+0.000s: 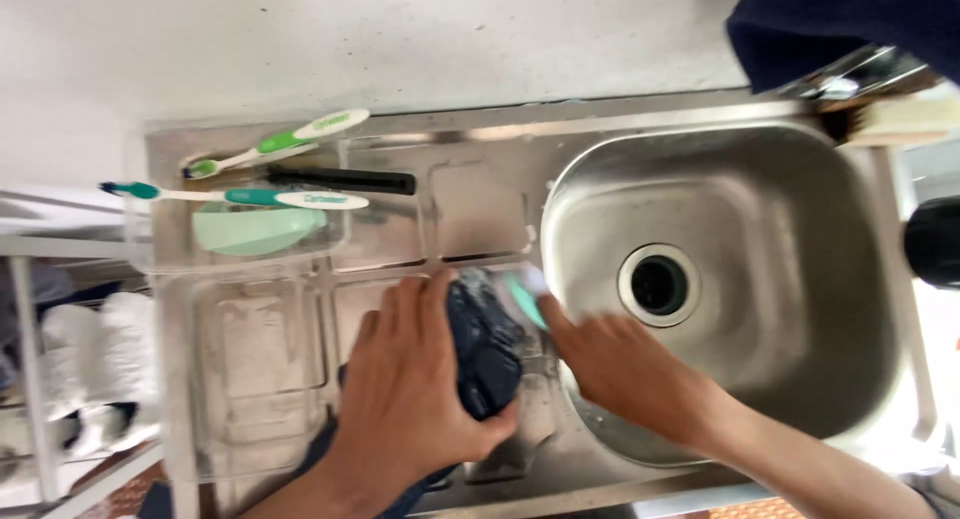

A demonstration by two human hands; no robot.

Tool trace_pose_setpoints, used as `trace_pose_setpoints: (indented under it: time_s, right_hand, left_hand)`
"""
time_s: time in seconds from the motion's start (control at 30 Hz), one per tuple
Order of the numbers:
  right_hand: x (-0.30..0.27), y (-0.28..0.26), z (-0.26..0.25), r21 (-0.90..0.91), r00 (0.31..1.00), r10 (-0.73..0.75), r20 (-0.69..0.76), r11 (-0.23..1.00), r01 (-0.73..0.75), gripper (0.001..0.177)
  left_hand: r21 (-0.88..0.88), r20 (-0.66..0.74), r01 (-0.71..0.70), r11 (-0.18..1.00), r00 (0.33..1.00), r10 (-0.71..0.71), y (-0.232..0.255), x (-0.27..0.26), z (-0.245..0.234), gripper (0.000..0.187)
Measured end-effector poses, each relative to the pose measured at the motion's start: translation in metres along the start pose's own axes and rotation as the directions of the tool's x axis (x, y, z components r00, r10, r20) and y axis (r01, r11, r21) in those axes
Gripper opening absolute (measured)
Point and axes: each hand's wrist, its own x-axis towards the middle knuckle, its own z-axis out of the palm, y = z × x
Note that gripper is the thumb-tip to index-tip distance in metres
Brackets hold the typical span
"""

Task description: A person is seen scrubbing the sole of a dark blue shoe with a toothbrush and soapy water in a sink, then rinsing it under the tap.

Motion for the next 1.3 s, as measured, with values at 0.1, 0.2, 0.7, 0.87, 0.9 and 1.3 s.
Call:
trace_pose_setpoints:
  time_s: [0.1, 0.2, 0.7, 0.87, 0.9, 1.3]
  right_hand:
    - [0.004, 0.007, 0.008, 0.159, 0.989, -0.033, 0.145, 0.987, 0.009, 0.108]
    - [0.009, 0.012, -0.005, 0.277, 0.996, -0.038, 0.085, 0.961, 0.013, 0.075]
    - [0.002, -0.02, 0.027, -0.172, 0.973, 0.191, -0.131, 0.962, -0.212, 0.076]
    - [0.03, -0.013, 0.004, -0.277, 0.995, 0.102, -0.02, 0.955, -0.104, 0.086]
    - [0.023, -0.017, 0.008, -0.276, 0.994, 0.104, -0.026, 0.955, -0.107, 0.086]
    - [-0.024, -0.031, 0.033, -0.333, 0.987, 0.076, -0.14, 0.935, -0.12, 0.059]
  left_hand:
    - [0.108, -0.026, -0.117, 0.987, 0.992, 0.12, -0.002, -0.001, 0.006, 0.119]
    - [-0.006, -0.108, -0.102, 0.995, 0.989, 0.101, 0.005, -0.001, 0.011, 0.125]
    - [-0.019, -0.057, -0.049, 0.999, 0.997, 0.048, 0.002, 0.008, 0.006, 0.124]
    - [-0.033, -0.005, -0.069, 0.997, 0.998, 0.068, 0.004, 0.005, 0.004, 0.129]
    - [-0.027, -0.008, -0.071, 0.997, 0.997, 0.071, 0.0, 0.004, 0.003, 0.129]
    - [0.019, 0.028, -0.052, 0.998, 0.998, 0.052, -0.006, 0.005, 0.005, 0.132]
